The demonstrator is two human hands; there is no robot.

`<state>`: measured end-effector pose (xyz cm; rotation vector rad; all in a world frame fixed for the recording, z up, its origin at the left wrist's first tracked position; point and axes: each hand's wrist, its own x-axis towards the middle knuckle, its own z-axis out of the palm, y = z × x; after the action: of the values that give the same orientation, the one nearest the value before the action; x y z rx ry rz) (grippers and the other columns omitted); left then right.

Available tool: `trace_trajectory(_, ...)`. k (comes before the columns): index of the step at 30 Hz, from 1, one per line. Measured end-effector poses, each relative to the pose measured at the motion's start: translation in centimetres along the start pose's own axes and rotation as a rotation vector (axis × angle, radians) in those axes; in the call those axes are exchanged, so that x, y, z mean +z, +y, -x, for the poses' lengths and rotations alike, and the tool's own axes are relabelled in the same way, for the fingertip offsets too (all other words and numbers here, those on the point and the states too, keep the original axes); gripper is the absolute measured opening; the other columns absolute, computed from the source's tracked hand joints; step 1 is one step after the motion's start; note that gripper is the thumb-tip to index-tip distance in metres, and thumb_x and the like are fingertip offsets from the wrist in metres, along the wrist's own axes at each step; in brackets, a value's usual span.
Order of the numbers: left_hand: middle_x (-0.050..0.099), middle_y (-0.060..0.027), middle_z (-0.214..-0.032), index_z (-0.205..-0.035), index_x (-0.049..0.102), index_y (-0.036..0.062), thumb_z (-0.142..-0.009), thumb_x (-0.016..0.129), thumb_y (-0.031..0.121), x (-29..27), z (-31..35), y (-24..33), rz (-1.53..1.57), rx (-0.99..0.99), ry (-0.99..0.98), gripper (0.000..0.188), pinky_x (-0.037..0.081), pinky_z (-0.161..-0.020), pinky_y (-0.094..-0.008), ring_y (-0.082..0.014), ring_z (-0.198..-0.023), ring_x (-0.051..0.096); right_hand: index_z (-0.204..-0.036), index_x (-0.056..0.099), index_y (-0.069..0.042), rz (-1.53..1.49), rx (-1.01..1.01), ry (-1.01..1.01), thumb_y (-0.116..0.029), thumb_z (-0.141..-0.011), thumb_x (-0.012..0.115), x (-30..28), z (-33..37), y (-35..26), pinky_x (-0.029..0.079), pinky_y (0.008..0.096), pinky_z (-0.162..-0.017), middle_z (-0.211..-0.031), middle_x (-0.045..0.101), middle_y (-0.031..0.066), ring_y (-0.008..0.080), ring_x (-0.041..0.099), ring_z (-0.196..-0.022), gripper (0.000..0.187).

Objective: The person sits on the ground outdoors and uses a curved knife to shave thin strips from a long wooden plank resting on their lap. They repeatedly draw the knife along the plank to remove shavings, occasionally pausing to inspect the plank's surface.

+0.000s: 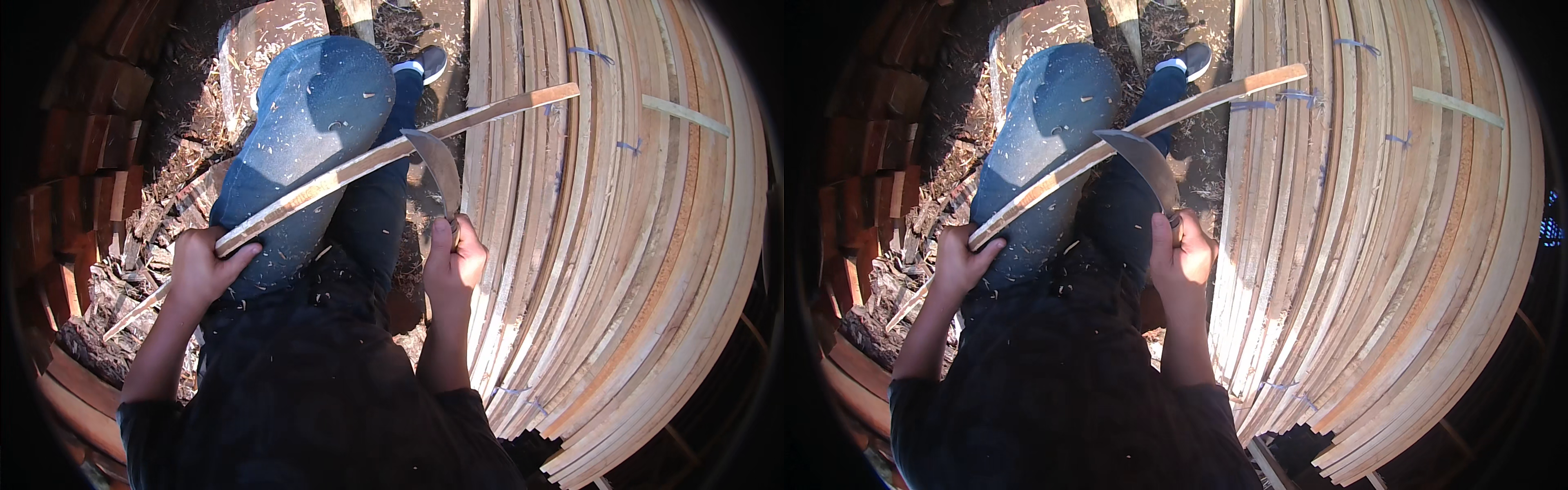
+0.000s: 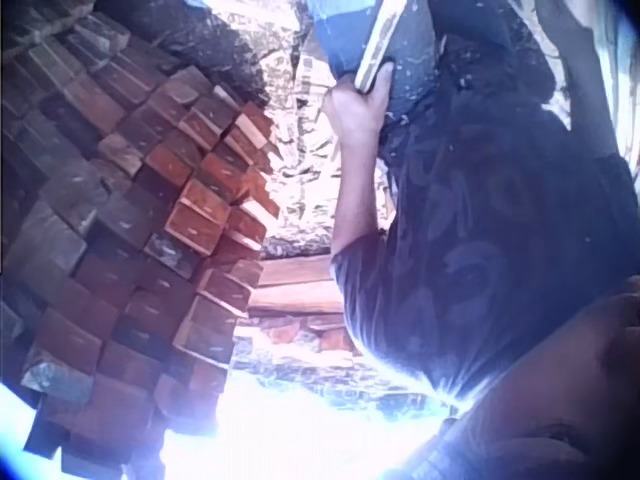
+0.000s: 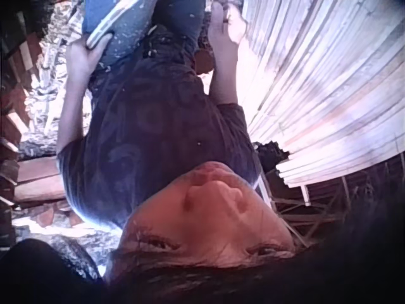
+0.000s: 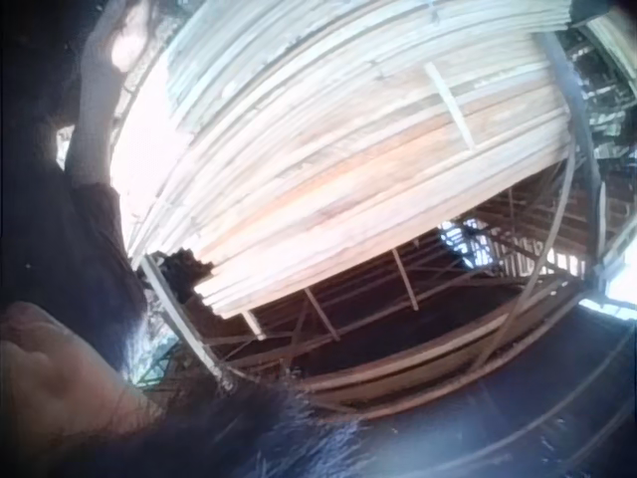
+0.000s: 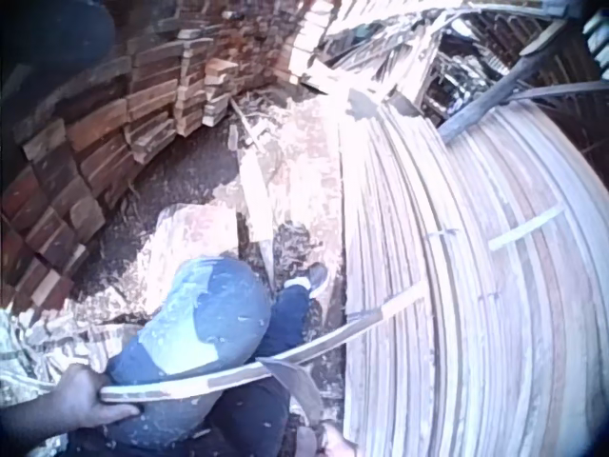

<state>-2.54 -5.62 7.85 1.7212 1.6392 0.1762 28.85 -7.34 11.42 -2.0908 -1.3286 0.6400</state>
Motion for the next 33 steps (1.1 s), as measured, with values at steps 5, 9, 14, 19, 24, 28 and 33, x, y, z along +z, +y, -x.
trace_trajectory(5,0.055,-0.0176,-0.054,-0.061,0.06,-0.0015,-0.07,0.076,0.042,-0.5,-0.2,0.4,0.007,-0.01,-0.012,0.047,0.046,-0.054,-0.0414,-0.0357,-0.053,0.058,-0.077,0.055,-0.002,0.092,-0.081,-0.028,-0.018,-0.085,0.065,-0.5,-1.7,-0.7,0.044,0.0364,-0.05,-0.058,0.055,0.0144,0.0297,0.059,-0.052,0.021)
trace_trajectory(9,0.054,-0.0166,-0.053,-0.064,0.061,-0.0006,-0.07,0.076,0.042,-0.4,-0.2,0.7,0.005,0.028,-0.028,0.045,0.045,-0.054,-0.0411,-0.0355,-0.052,0.057,-0.078,0.056,-0.003,0.326,-0.233,0.083,-0.022,-0.084,0.068,-2.4,-3.6,0.4,0.042,0.0352,-0.047,-0.058,0.056,0.0149,0.0316,0.057,-0.05,0.024)
trace_trajectory(14,0.056,-0.0162,-0.054,-0.065,0.063,-0.0002,-0.07,0.075,0.043,-0.1,0.4,-0.2,0.02,0.037,0.008,0.045,0.046,-0.054,-0.0407,-0.0351,-0.053,0.058,-0.064,0.04,-0.012,-0.016,0.252,0.467,-0.047,-0.095,0.046,-9.9,-8.4,6.7,0.02,0.0254,-0.036,-0.049,0.032,-0.0054,0.0064,0.026,-0.039,0.047)
trace_trajectory(19,0.055,-0.0165,-0.054,-0.063,0.062,-0.0005,-0.07,0.076,0.039,-0.6,-0.1,0.2,-0.002,0.03,0.012,0.042,0.044,-0.052,-0.0393,-0.0339,-0.051,0.057,-0.066,0.039,-0.012,-0.039,0.348,0.788,-0.048,-0.095,0.044,-19.0,-5.3,9.8,0.017,0.0248,-0.031,-0.046,0.03,-0.0037,0.0064,0.023,-0.034,0.047)
trace_trajectory(24,0.054,-0.0162,-0.051,-0.06,0.061,-0.0005,-0.069,0.077,0.041,-0.2,-0.2,0.3,0.042,0.002,-0.03,0.045,0.045,-0.051,-0.0387,-0.0339,-0.05,0.058,-0.064,0.041,-0.008,-0.027,0.069,0.284,-0.033,-0.099,0.045,-8.4,-2.8,6.6,0.018,0.0219,-0.04,-0.052,0.031,-0.0054,0.0027,0.026,-0.043,0.043)
trace_trajectory(28,0.054,-0.0166,-0.051,-0.059,0.059,-0.001,-0.068,0.078,0.039,-0.2,-0.2,0.4,0.029,0.003,0.007,0.046,0.044,-0.051,-0.0394,-0.0343,-0.05,0.057,-0.069,0.048,-0.002,0.047,-0.038,0.062,-0.024,-0.093,0.056,-2.5,-3.0,0.2,0.034,0.0266,-0.048,-0.055,0.044,0.0037,0.01,0.042,-0.051,0.033)
trace_trajectory(33,0.055,-0.0174,-0.053,-0.059,0.058,-0.001,-0.068,0.078,0.039,0.0,-0.1,0.0,0.024,0.008,0.011,0.045,0.044,-0.051,-0.0405,-0.0356,-0.051,0.056,-0.076,0.055,-0.001,0.057,-0.083,-0.039,-0.02,-0.088,0.062,-1.9,-4.2,-0.8,0.043,0.0321,-0.048,-0.058,0.054,0.0137,0.024,0.056,-0.048,0.024)
